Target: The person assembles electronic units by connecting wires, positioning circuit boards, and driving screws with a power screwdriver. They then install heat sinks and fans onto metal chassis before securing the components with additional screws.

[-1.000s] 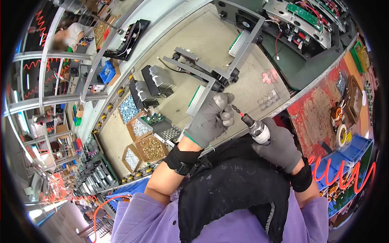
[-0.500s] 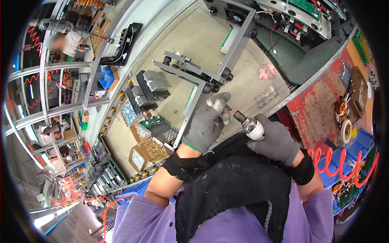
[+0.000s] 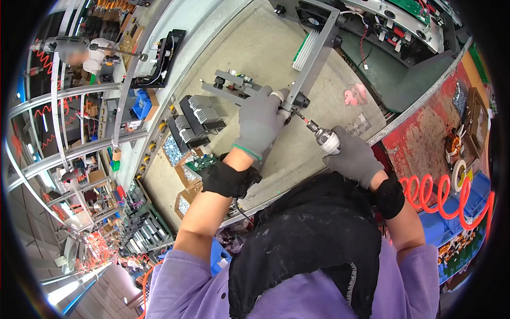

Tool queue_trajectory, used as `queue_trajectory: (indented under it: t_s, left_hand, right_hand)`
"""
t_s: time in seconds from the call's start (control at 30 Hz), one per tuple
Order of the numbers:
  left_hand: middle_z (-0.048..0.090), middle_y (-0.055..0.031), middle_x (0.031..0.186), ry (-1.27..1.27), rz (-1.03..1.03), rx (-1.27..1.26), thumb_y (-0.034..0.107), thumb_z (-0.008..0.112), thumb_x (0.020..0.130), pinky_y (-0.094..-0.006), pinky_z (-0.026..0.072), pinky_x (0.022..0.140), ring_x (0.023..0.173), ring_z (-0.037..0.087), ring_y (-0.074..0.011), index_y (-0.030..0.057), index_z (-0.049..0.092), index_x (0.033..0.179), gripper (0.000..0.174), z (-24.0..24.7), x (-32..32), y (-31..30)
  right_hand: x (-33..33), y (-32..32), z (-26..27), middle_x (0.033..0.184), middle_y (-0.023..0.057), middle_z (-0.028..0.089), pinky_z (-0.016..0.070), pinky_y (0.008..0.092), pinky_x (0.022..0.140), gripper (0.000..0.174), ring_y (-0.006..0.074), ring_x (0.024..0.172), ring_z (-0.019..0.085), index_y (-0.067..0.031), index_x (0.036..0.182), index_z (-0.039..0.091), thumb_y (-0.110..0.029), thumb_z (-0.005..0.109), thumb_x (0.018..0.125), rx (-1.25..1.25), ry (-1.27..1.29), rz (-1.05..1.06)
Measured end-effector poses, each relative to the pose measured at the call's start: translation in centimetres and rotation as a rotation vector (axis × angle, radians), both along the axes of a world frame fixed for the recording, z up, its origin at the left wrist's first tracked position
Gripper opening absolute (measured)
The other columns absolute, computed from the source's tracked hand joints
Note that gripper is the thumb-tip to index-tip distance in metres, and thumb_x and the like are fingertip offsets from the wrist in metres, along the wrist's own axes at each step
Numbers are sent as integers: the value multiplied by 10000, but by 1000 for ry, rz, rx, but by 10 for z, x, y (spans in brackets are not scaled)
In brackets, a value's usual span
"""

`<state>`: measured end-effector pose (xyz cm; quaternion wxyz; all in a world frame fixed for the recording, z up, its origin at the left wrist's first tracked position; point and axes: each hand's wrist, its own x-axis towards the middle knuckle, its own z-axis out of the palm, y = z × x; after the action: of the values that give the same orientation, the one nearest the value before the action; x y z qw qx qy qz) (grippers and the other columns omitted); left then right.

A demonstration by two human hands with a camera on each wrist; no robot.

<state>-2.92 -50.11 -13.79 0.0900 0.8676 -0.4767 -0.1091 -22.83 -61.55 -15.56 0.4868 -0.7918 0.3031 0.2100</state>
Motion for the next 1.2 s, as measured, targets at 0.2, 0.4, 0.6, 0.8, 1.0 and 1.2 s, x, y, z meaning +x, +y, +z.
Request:
queue_trajectory:
  t_s: [0.2, 0.4, 0.6, 0.8, 1.0, 1.2]
  left_hand:
    - [582, -93, 861, -34, -82, -53, 187, 748, 703, -424, 459, 670, 794, 599, -309, 125, 688, 1009, 318, -13, 4, 1]
    - [558, -88, 808, -62, -97, -97, 190, 740, 707, -427, 454, 656, 764, 589, -309, 127, 688, 975, 281, -19, 7, 3]
    - [556, -88, 803, -79, -112, -133, 197, 719, 715, -424, 456, 634, 755, 590, -305, 139, 692, 966, 258, -21, 8, 4]
    - [568, -72, 810, -95, -119, -147, 141, 642, 750, -416, 469, 638, 748, 595, -284, 137, 666, 895, 147, -19, 6, 4]
    - [626, -128, 950, 144, 3, -115, 87, 640, 823, -381, 504, 710, 840, 642, -289, 71, 642, 1139, 317, 7, 9, 13]
    - [625, -122, 977, 1564, 645, -669, 57, 560, 935, -229, 474, 576, 672, 575, -131, -48, 504, 1243, 331, 2, 2, 19]
  right_hand:
    - [6, 2, 0, 821, 195, 649, 483, 477, 720, 447, 397, 805, 638, -68, 1116, 501, -204, 651, 718, -195, -36, 68]
    - [11, -3, 5, 818, 189, 651, 488, 466, 736, 438, 376, 820, 645, -39, 1116, 490, -176, 637, 727, -291, -46, 155]
    - [14, -3, 5, 818, 181, 652, 484, 465, 732, 401, 369, 829, 643, -43, 1080, 497, -165, 638, 725, -340, -48, 168]
    - [19, -3, 8, 796, 173, 650, 486, 469, 705, 370, 369, 814, 644, -45, 1042, 499, -155, 646, 721, -391, -53, 184]
    - [5, -2, 5, 796, 174, 650, 489, 464, 695, 394, 378, 802, 644, -57, 1039, 504, -186, 665, 704, -387, -147, 46]
    - [-1, 4, 28, 807, 195, 648, 494, 459, 709, 442, 391, 804, 642, -63, 1062, 506, -233, 680, 692, -175, -167, -44]
